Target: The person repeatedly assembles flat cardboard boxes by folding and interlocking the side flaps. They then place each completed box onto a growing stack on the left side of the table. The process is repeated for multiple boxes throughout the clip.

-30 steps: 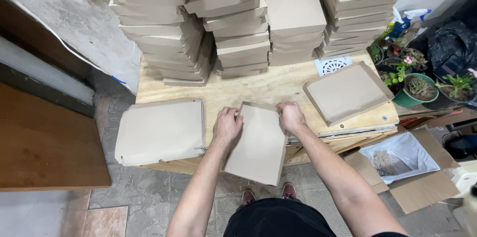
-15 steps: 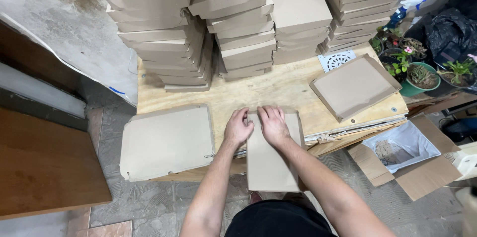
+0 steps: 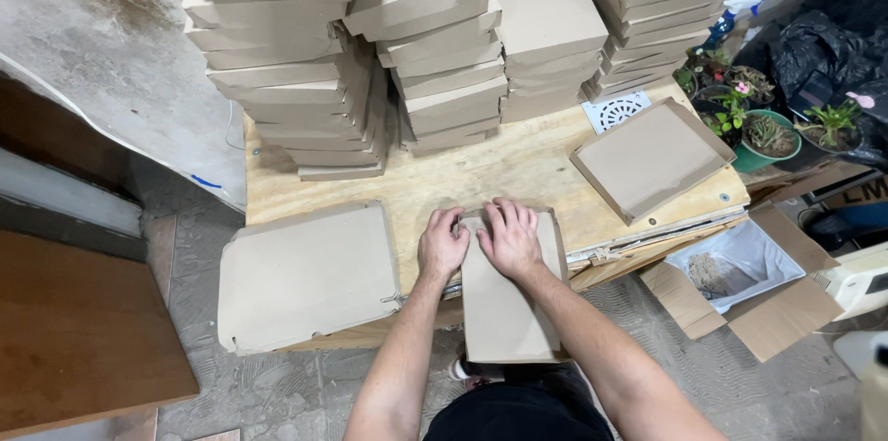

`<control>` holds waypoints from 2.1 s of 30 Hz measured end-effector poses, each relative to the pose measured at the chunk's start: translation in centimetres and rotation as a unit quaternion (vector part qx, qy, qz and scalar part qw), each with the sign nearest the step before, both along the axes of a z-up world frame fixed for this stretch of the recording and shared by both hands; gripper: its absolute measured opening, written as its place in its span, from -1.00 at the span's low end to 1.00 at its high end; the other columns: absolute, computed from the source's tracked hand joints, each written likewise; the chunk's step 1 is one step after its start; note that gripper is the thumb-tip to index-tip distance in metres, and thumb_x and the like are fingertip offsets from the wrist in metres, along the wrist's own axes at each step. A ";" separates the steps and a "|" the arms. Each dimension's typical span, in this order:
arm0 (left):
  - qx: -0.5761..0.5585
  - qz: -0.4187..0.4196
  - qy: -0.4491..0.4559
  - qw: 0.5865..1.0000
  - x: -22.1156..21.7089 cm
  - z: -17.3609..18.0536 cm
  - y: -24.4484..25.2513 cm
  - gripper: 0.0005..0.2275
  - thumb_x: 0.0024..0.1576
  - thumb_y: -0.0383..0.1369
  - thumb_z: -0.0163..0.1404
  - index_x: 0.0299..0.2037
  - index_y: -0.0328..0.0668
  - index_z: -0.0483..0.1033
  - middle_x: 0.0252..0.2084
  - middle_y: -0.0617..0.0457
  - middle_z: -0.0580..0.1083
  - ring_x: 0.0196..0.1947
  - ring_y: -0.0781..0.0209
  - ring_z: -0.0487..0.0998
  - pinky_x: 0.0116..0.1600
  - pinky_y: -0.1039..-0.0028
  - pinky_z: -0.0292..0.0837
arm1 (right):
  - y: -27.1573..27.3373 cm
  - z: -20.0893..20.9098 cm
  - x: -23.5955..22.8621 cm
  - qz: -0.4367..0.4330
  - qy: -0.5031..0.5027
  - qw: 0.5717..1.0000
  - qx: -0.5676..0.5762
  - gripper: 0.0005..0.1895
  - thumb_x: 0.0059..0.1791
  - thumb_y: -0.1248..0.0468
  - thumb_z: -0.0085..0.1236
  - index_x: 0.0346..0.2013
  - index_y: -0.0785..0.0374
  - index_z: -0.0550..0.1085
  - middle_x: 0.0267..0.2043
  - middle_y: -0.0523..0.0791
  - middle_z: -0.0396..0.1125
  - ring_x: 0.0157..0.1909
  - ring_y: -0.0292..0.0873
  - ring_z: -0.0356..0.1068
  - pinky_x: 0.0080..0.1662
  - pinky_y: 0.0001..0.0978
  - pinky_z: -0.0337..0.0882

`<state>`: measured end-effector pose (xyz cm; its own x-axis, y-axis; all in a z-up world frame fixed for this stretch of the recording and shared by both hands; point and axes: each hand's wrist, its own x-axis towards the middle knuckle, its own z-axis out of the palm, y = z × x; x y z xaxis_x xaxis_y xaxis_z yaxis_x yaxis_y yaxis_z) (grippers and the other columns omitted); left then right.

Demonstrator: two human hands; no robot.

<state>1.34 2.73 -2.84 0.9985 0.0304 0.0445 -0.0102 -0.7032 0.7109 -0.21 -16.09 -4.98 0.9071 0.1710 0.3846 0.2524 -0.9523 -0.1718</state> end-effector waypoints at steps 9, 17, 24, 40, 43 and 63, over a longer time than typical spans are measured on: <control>-0.015 0.007 -0.005 1.000 -0.2 -0.6 0.2 -0.71 0.22 -0.15 0.14 0.15 0.44 0.70 0.13 0.34 0.55 -0.01 0.11 0.76 0.15 0.21 0.75 | 0.8 2.5 -1.0 0.026 -0.001 0.999 -0.040 -0.37 0.13 -0.10 0.17 0.51 -0.16 0.40 0.56 -0.15 0.22 0.61 0.01 0.12 0.49 0.18 0.12; -0.075 0.029 -0.005 0.997 1.4 -2.0 0.4 -0.83 0.31 -0.17 0.12 0.02 0.38 0.77 0.01 0.29 0.62 0.11 0.13 0.74 0.19 0.29 0.72 | 0.5 1.2 -0.3 0.052 0.019 0.997 -0.045 -0.55 0.14 -0.02 0.12 0.36 -0.28 0.50 0.48 -0.20 0.27 0.60 -0.03 0.15 0.49 0.25 0.09; -0.057 0.059 0.034 0.996 1.7 -2.4 0.0 -0.83 0.17 -0.13 0.26 -0.05 0.40 0.76 -0.03 0.29 0.63 0.14 0.16 0.72 0.23 0.27 0.70 | 0.4 1.2 -0.4 0.057 0.021 0.997 -0.049 -0.60 0.12 0.02 0.15 0.28 -0.25 0.53 0.44 -0.20 0.28 0.58 -0.06 0.17 0.49 0.25 0.11; -0.110 0.096 0.023 0.989 1.1 -2.6 1.4 -0.82 0.28 -0.14 0.19 -0.12 0.00 0.64 -0.08 0.02 0.66 0.06 -0.05 0.74 0.16 0.15 0.70 | 0.6 0.7 -0.2 0.028 0.025 0.998 -0.046 -0.46 0.11 0.04 0.11 0.43 -0.28 0.46 0.31 -0.20 0.35 0.49 -0.12 0.26 0.50 0.15 0.12; -0.127 0.063 -0.017 0.990 -0.7 -1.9 2.3 -0.82 0.32 -0.20 0.19 -0.04 -0.08 0.63 -0.05 -0.04 0.64 -0.04 0.01 0.77 0.01 0.23 0.74 | 0.5 1.0 0.2 0.025 0.035 0.998 -0.040 -0.46 0.12 0.04 0.11 0.44 -0.29 0.45 0.31 -0.20 0.35 0.48 -0.12 0.27 0.51 0.14 0.12; -0.400 0.081 0.041 0.912 0.2 -3.5 4.0 -0.69 0.31 -0.18 0.26 0.20 -0.05 0.74 0.10 -0.01 0.71 0.12 0.19 0.73 0.30 0.38 0.71 | -11.2 7.4 -0.2 -0.247 0.094 0.963 -0.046 -0.56 0.29 0.13 -0.04 0.49 -0.19 0.43 0.13 -0.15 0.46 0.24 -0.08 0.52 0.22 -0.15 0.65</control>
